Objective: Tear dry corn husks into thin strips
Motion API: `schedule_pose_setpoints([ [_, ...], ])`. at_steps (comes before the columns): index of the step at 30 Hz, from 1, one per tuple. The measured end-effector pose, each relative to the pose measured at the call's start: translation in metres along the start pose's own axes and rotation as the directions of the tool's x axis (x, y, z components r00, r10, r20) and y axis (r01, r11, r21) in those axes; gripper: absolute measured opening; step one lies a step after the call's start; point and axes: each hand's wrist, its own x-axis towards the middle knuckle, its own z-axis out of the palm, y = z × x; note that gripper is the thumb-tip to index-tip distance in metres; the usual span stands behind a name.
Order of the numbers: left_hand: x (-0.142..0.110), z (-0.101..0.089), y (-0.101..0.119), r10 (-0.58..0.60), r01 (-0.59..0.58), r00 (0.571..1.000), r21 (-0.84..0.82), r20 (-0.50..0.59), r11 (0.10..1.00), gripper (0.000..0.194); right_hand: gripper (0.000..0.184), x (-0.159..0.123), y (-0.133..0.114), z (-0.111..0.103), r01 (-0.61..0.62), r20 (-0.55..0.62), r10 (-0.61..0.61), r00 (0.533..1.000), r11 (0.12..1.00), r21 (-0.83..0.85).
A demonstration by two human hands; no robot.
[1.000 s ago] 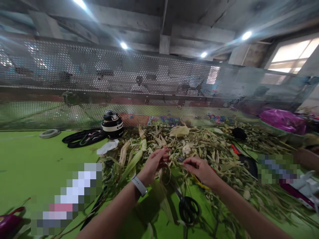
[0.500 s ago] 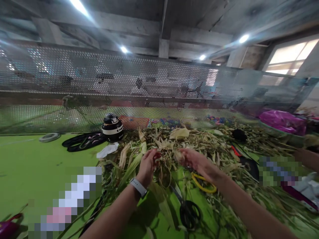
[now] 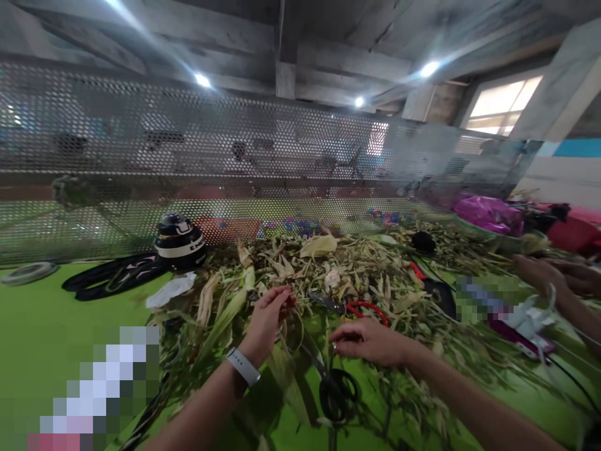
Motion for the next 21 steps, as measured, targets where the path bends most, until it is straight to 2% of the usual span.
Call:
schedule_pose_setpoints([
  [3, -0.002, 0.004, -0.005, -0.027, 0.025, 0.998, 0.037, 0.051, 0.999, 0.026, 0.027, 0.02, 0.003, -0.023, 0.016, -0.073, -0.027, 0.997, 0.989, -0.148],
  [5, -0.004, 0.006, -0.008, -0.052, 0.049, 0.996, 0.036, 0.074, 0.998, 0.026, 0.024, 0.042, 0.008, -0.041, -0.011, -0.194, -0.058, 0.979, 0.943, -0.333],
  [6, -0.004, 0.007, -0.009, -0.062, 0.06, 0.994, 0.034, 0.084, 0.998, 0.026, 0.023, 0.054, 0.011, -0.05, -0.074, -0.28, -0.064, 0.958, 0.888, -0.454],
  [9, -0.004, 0.007, -0.009, -0.071, 0.07, 0.993, 0.014, 0.091, 0.997, 0.025, 0.029, 0.087, 0.023, -0.068, -0.211, -0.409, -0.034, 0.912, 0.817, -0.538],
  [12, -0.001, 0.003, 0.002, -0.026, 0.028, 0.999, -0.052, 0.034, 0.998, 0.026, 0.026, 0.113, 0.032, -0.072, -0.265, -0.45, -0.042, 0.892, 0.758, -0.597],
  [15, 0.005, -0.003, 0.016, 0.064, -0.065, 0.998, -0.137, -0.012, 0.988, 0.025, 0.022, 0.133, 0.037, -0.072, -0.309, -0.473, -0.051, 0.879, 0.694, -0.65],
  [18, 0.008, -0.008, 0.025, 0.075, -0.083, 0.996, -0.168, -0.053, 0.982, 0.02, 0.023, 0.151, 0.04, -0.074, -0.359, -0.505, -0.065, 0.861, 0.626, -0.692],
  [21, 0.009, -0.009, 0.025, 0.059, -0.066, 0.997, -0.177, -0.047, 0.982, 0.018, 0.026, 0.165, 0.043, -0.077, -0.386, -0.517, -0.077, 0.852, 0.575, -0.721],
])
